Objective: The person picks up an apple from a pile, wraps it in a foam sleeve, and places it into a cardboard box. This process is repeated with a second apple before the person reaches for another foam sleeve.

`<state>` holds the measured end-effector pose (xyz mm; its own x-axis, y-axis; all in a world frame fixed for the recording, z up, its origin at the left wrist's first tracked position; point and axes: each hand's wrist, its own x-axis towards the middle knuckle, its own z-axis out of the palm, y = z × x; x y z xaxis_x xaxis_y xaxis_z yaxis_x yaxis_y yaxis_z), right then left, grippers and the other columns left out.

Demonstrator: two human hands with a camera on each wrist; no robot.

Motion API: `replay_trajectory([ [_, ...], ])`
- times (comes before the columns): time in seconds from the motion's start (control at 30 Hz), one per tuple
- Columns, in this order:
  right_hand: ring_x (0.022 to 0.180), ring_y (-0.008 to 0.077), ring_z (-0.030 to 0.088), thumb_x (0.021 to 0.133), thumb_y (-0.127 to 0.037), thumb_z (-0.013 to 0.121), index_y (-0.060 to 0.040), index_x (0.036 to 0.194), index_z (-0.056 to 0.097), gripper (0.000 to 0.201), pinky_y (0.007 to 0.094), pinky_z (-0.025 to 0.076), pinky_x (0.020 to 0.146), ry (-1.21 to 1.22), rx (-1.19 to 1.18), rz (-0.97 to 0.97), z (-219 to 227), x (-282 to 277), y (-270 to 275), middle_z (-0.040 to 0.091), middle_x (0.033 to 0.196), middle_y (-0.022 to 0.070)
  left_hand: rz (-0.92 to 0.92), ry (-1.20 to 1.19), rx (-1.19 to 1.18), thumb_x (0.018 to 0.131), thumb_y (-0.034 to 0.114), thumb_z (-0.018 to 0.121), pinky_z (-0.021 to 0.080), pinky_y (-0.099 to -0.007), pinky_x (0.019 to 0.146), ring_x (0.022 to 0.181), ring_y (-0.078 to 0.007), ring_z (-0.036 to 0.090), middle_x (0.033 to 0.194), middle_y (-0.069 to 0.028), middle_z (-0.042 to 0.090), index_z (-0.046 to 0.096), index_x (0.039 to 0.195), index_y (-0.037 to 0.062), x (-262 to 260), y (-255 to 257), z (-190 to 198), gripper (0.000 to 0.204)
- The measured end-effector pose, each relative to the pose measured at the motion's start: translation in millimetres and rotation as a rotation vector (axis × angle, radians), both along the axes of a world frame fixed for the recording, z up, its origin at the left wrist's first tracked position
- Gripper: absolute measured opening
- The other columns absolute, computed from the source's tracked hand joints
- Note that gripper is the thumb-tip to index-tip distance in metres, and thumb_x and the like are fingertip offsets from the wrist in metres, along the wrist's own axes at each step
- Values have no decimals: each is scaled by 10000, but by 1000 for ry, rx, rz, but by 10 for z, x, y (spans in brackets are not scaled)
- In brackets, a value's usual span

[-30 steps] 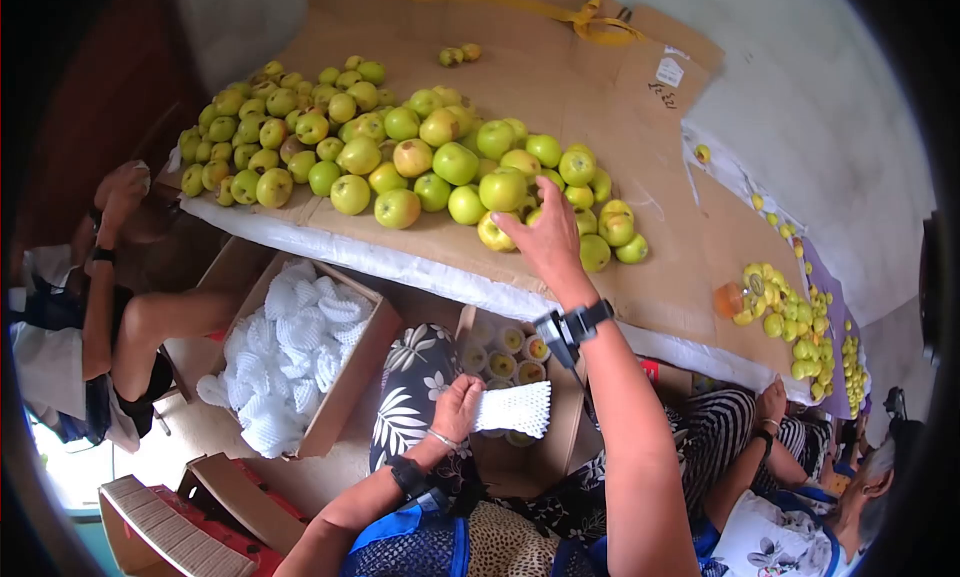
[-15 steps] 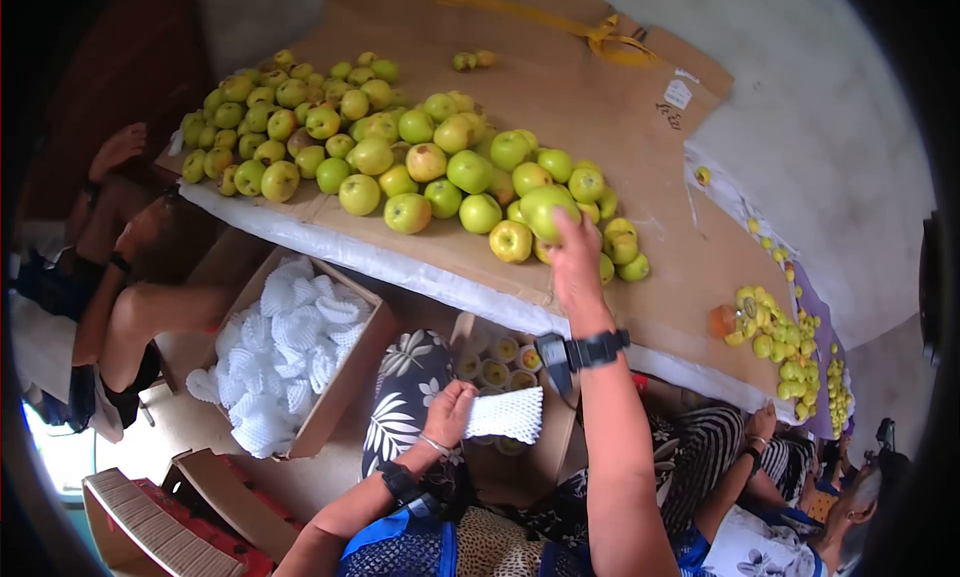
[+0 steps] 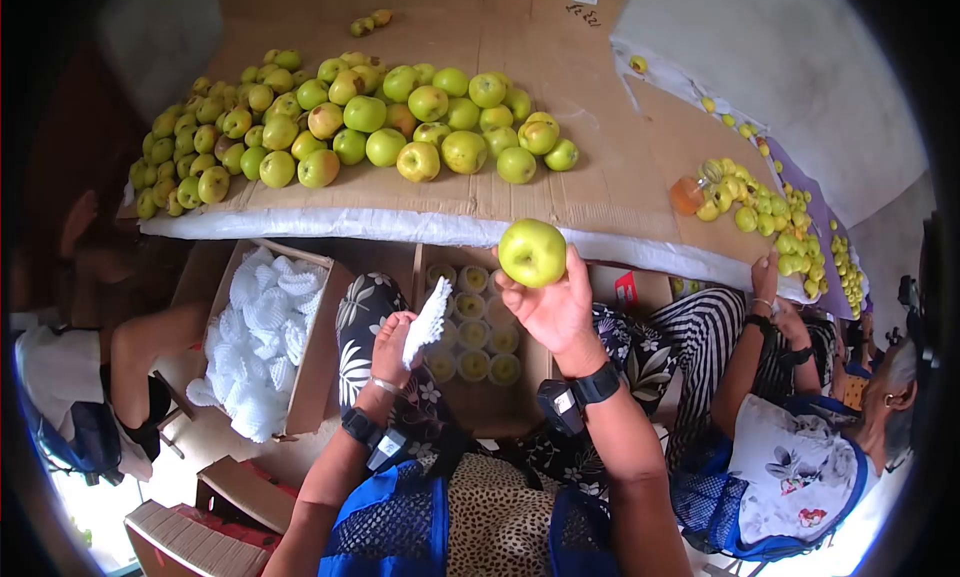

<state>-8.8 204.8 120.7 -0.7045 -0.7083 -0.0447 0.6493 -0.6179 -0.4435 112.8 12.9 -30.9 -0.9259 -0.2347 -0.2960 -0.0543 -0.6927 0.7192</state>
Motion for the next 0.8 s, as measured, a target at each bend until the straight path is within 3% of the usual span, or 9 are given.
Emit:
replay_trajectory([
  [0.1, 974, 227, 559, 849, -288, 585, -38, 1256, 406, 510, 302, 479, 805, 272, 251, -169, -5, 192, 160, 534, 1137, 120, -7, -24, -104, 944, 211, 424, 286, -178, 332, 412, -73, 413, 683, -16, 545, 516, 933, 119, 39, 20, -52, 131],
  [0.13, 1024, 197, 539, 788, -107, 642, -26, 1282, 367, 571, 306, 465, 849, 422, 500, -340, -28, 224, 149, 509, 1155, 104, -16, -2, -68, 944, 211, 426, 287, -179, 332, 421, -70, 421, 690, -17, 551, 515, 932, 118, 48, 17, -68, 129],
  [0.17, 1052, 186, 524, 700, 8, 682, -9, 1293, 346, 682, 309, 448, 886, 613, 483, -457, 15, 293, 168, 481, 1181, 97, -22, -6, -75, 944, 211, 427, 287, -179, 332, 420, -70, 421, 691, -16, 551, 515, 932, 119, 41, 36, -51, 128],
  [0.23, 1093, 200, 505, 649, 2, 735, 1, 1297, 334, 762, 320, 446, 907, 976, 644, -659, 0, 381, 177, 464, 1212, 112, -27, -19, -92, 944, 211, 429, 288, -178, 331, 418, -69, 420, 692, -15, 553, 515, 933, 119, 58, 55, -19, 127],
  [0.33, 1133, 209, 477, 644, 4, 740, 1, 1306, 318, 785, 326, 443, 925, 1032, 709, -648, 58, 481, 226, 446, 1242, 128, -45, -15, -154, 946, 209, 419, 289, -175, 325, 429, -70, 445, 700, -13, 559, 516, 931, 118, 66, 69, -27, 134],
  [0.47, 1160, 211, 454, 648, -3, 743, 1, 1309, 311, 790, 338, 438, 938, 1046, 697, -651, 12, 476, 277, 420, 1270, 137, 5, -21, -267, 945, 197, 428, 364, -169, 418, 545, -53, 502, 746, 7, 566, 540, 916, 103, 118, 84, 105, 149],
  [0.57, 1151, 206, 458, 655, 3, 736, -1, 1309, 314, 779, 333, 423, 950, 908, 633, -608, -21, 492, 296, 423, 1260, 118, 177, 55, -500, 940, 177, 452, 407, -171, 582, 692, -45, 512, 804, 24, 564, 563, 911, 82, 141, -1, 93, 149],
  [0.6, 1143, 204, 463, 663, 3, 730, -3, 1309, 315, 768, 332, 419, 951, 812, 575, -565, -45, 506, 296, 426, 1254, 110, 162, 44, -490, 934, 160, 470, 391, -181, 693, 782, -46, 491, 852, 26, 560, 574, 921, 64, 164, -11, 263, 143],
  [0.8, 1095, 188, 487, 727, -13, 665, -13, 1301, 333, 663, 318, 415, 928, 418, 374, -432, -475, 599, 341, 458, 1213, 85, 222, 68, -754, 931, 184, 487, 379, -190, 701, 769, -44, 471, 854, 31, 563, 573, 902, 62, 160, -69, 489, 152],
])
